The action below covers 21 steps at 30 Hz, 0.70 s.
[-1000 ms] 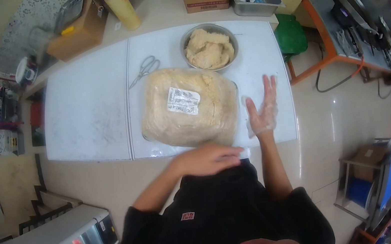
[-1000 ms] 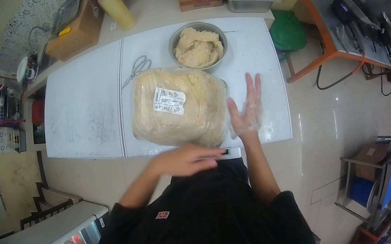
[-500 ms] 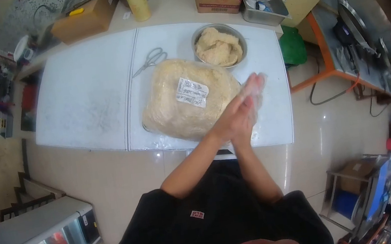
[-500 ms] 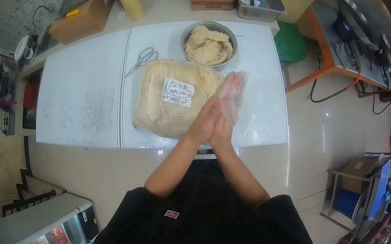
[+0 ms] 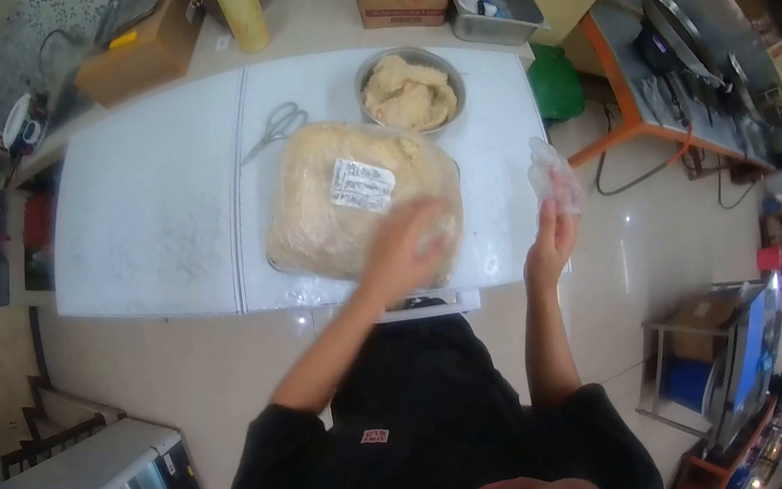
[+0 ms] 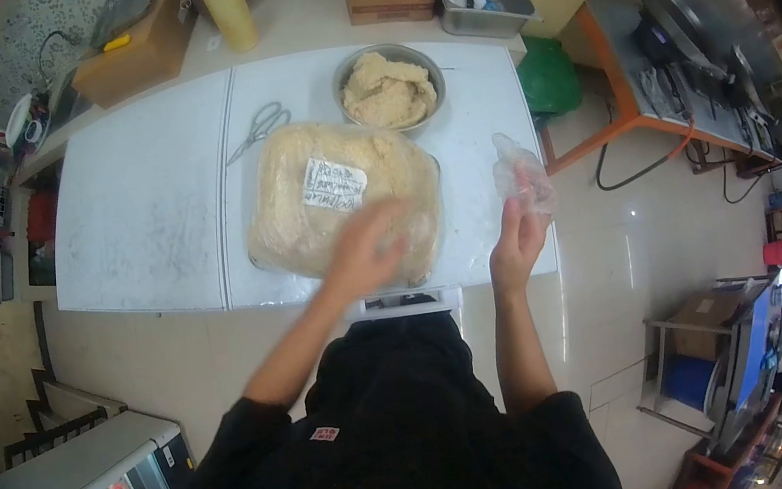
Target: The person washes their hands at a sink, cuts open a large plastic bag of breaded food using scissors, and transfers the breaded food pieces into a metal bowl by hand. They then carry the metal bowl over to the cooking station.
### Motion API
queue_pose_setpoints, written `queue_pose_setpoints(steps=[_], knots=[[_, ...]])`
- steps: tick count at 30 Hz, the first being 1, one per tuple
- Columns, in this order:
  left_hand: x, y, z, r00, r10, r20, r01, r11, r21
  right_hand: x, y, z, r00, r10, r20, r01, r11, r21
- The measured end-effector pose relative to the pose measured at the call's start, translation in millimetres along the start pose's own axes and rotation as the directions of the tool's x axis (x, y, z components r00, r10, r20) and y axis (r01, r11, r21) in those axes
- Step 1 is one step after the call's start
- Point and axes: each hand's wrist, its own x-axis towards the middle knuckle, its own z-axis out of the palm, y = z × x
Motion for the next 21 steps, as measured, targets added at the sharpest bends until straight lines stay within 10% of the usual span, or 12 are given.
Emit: queue_pose_setpoints(steps=[3,6,11,15,21], knots=[[9.0,-38.8,-23.7,0.986,-0.024,-0.165,0.108,0.845,0.524,0.8,-2.6,1.2,0.990,-0.025,0.137,0.042,0.991,-0.128],[15.7,-70.2,-42.2,0.961,-0.248,0.119,0.162,0.859,0.486,1.7,-19.1,10.2,0.944,-0.079,0.320,0.162,0.957,-0.241],[6.3,-66.9,-36.8,0.998,0.002,-0.061,0.024,0.911,0.412,0.5,-6.7,12.6,0.944,0.083,0.320,-0.027,0.984,-0.178],[5.9,-80.5,-42.1,0.988,-0.130,0.083,0.079,0.886,0.457,12.5,-7.7,13.9,0.924,-0.100,0.369,0.227,0.920,-0.319],[6.2,-52.8,-42.8,0.995,0.051,-0.082,-0.015,0.922,0.386,14.1,3.7,12.6,0.945,0.176,0.274,-0.102,0.959,-0.266]])
